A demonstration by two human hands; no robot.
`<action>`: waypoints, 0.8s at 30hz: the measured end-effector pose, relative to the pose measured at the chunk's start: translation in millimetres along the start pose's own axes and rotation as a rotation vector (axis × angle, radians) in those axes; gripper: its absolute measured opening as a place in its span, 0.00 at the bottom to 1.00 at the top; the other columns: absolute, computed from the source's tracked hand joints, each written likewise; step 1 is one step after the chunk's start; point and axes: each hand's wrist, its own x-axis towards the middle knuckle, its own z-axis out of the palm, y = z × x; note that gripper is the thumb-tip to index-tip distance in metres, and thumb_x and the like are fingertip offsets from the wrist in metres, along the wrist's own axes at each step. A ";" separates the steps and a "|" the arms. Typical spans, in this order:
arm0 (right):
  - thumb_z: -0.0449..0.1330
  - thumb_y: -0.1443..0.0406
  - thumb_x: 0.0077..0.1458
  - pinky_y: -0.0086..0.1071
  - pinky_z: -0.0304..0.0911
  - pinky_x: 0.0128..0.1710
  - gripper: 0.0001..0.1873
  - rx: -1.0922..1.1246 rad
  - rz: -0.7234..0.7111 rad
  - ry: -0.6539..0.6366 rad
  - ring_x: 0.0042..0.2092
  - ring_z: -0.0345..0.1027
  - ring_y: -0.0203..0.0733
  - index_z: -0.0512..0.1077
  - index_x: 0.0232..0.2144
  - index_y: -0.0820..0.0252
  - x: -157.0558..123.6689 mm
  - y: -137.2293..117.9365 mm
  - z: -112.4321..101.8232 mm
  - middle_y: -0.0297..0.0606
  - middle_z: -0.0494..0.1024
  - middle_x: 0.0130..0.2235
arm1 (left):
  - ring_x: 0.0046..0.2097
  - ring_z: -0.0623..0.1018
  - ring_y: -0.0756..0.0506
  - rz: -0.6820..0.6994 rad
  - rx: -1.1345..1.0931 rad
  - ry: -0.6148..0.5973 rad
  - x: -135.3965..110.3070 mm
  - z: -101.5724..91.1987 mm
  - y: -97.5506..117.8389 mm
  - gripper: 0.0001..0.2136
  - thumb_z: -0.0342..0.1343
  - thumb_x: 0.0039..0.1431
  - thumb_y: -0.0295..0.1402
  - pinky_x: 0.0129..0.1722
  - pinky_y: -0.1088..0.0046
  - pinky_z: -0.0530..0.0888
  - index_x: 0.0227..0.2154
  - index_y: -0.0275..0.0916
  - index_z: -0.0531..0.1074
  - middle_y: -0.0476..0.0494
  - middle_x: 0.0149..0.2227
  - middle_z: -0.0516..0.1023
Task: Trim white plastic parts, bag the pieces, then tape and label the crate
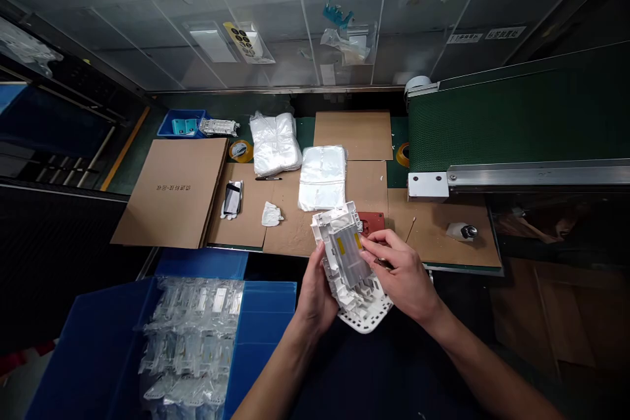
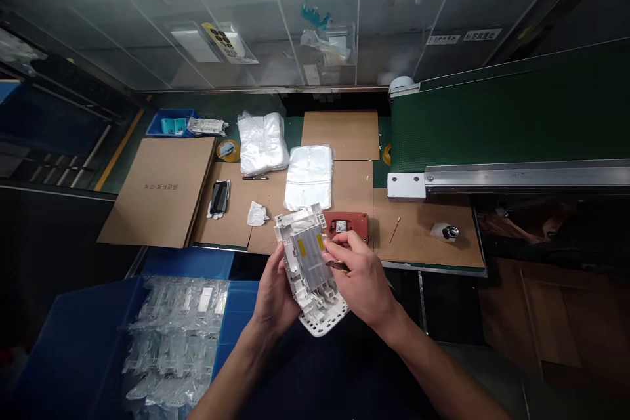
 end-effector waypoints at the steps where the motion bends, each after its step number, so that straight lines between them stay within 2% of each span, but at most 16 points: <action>1: 0.59 0.60 0.62 0.34 0.72 0.46 0.18 0.062 0.020 0.018 0.48 0.72 0.42 0.77 0.53 0.52 0.9 2.9 -0.4 0.42 0.74 0.46 | 0.50 0.80 0.35 -0.022 -0.011 -0.019 -0.8 -0.1 1.0 0.25 0.57 0.60 0.48 0.54 0.57 0.75 0.52 0.34 0.75 0.37 0.46 0.82; 3: 0.66 0.58 0.56 0.33 0.72 0.49 0.25 0.271 0.119 0.034 0.51 0.71 0.42 0.73 0.56 0.51 3.0 9.5 -0.4 0.40 0.74 0.50 | 0.48 0.81 0.34 -0.076 -0.033 -0.052 -2.2 -0.6 2.9 0.26 0.58 0.59 0.50 0.52 0.56 0.75 0.51 0.33 0.76 0.36 0.46 0.82; 5: 0.71 0.57 0.50 0.35 0.71 0.52 0.34 0.525 0.275 -0.048 0.52 0.71 0.42 0.70 0.59 0.52 4.2 15.6 -0.3 0.40 0.76 0.50 | 0.47 0.81 0.33 -0.140 -0.040 -0.084 -2.3 -1.7 4.4 0.28 0.58 0.58 0.52 0.51 0.55 0.76 0.51 0.33 0.76 0.35 0.44 0.83; 7: 0.72 0.56 0.48 0.39 0.71 0.54 0.34 0.733 0.413 -0.191 0.49 0.74 0.44 0.72 0.56 0.56 3.3 20.3 -0.1 0.41 0.79 0.47 | 0.46 0.81 0.32 -0.193 -0.029 -0.127 -0.6 -3.2 5.1 0.29 0.57 0.57 0.53 0.50 0.54 0.76 0.51 0.33 0.76 0.34 0.43 0.83; 9: 0.72 0.55 0.48 0.42 0.72 0.52 0.30 0.841 0.466 -0.267 0.47 0.76 0.46 0.75 0.52 0.59 0.4 24.2 1.1 0.42 0.81 0.44 | 0.47 0.81 0.32 -0.227 0.007 -0.160 2.5 -5.6 4.4 0.29 0.57 0.58 0.53 0.50 0.55 0.76 0.52 0.32 0.75 0.33 0.44 0.83; 11: 0.72 0.56 0.48 0.42 0.72 0.52 0.28 0.837 0.441 -0.211 0.46 0.77 0.48 0.76 0.50 0.60 -3.3 28.3 4.1 0.43 0.82 0.45 | 0.49 0.81 0.32 -0.181 0.088 -0.150 5.3 -9.9 1.5 0.30 0.56 0.59 0.54 0.51 0.56 0.76 0.53 0.33 0.73 0.32 0.47 0.81; 13: 0.71 0.55 0.49 0.42 0.72 0.52 0.27 0.741 0.413 -0.135 0.48 0.77 0.50 0.76 0.49 0.60 -6.7 34.0 9.4 0.45 0.82 0.47 | 0.53 0.79 0.33 -0.013 0.273 -0.134 7.3 -17.0 -3.4 0.31 0.61 0.57 0.50 0.54 0.58 0.74 0.57 0.36 0.68 0.32 0.52 0.79; 14: 0.70 0.54 0.49 0.42 0.72 0.53 0.27 0.677 0.407 -0.108 0.49 0.77 0.51 0.76 0.49 0.60 -8.0 37.8 12.7 0.46 0.82 0.49 | 0.55 0.77 0.33 0.102 0.395 -0.136 8.4 -21.6 -6.4 0.34 0.66 0.53 0.45 0.56 0.58 0.72 0.60 0.37 0.64 0.32 0.55 0.77; 16: 0.69 0.53 0.49 0.43 0.71 0.55 0.28 0.557 0.403 -0.071 0.52 0.76 0.54 0.76 0.49 0.60 -9.3 47.9 20.0 0.47 0.81 0.51 | 0.61 0.72 0.34 0.271 0.626 -0.159 12.0 -31.7 -12.6 0.51 0.74 0.40 0.31 0.62 0.60 0.67 0.67 0.41 0.52 0.32 0.61 0.71; 18: 0.70 0.51 0.45 0.46 0.70 0.56 0.29 0.495 0.418 -0.069 0.54 0.75 0.57 0.78 0.48 0.59 -9.0 60.6 27.0 0.48 0.81 0.51 | 0.62 0.71 0.34 0.329 0.706 -0.179 17.3 -40.5 -17.7 0.57 0.73 0.35 0.23 0.62 0.61 0.66 0.68 0.42 0.46 0.33 0.62 0.70; 22: 0.73 0.50 0.32 0.51 0.70 0.56 0.29 0.453 0.445 -0.117 0.51 0.76 0.65 0.82 0.39 0.55 -9.3 80.9 36.5 0.48 0.83 0.47 | 0.57 0.75 0.33 0.389 0.710 -0.220 24.5 -48.9 -23.1 0.51 0.71 0.35 0.25 0.58 0.61 0.70 0.65 0.42 0.53 0.36 0.56 0.76; 24: 0.73 0.49 0.29 0.52 0.73 0.52 0.29 0.415 0.449 -0.095 0.49 0.77 0.68 0.83 0.37 0.53 -11.6 83.2 39.3 0.48 0.84 0.43 | 0.54 0.77 0.33 0.404 0.732 -0.219 25.4 -50.3 -24.9 0.48 0.70 0.34 0.25 0.56 0.62 0.71 0.62 0.43 0.58 0.39 0.52 0.78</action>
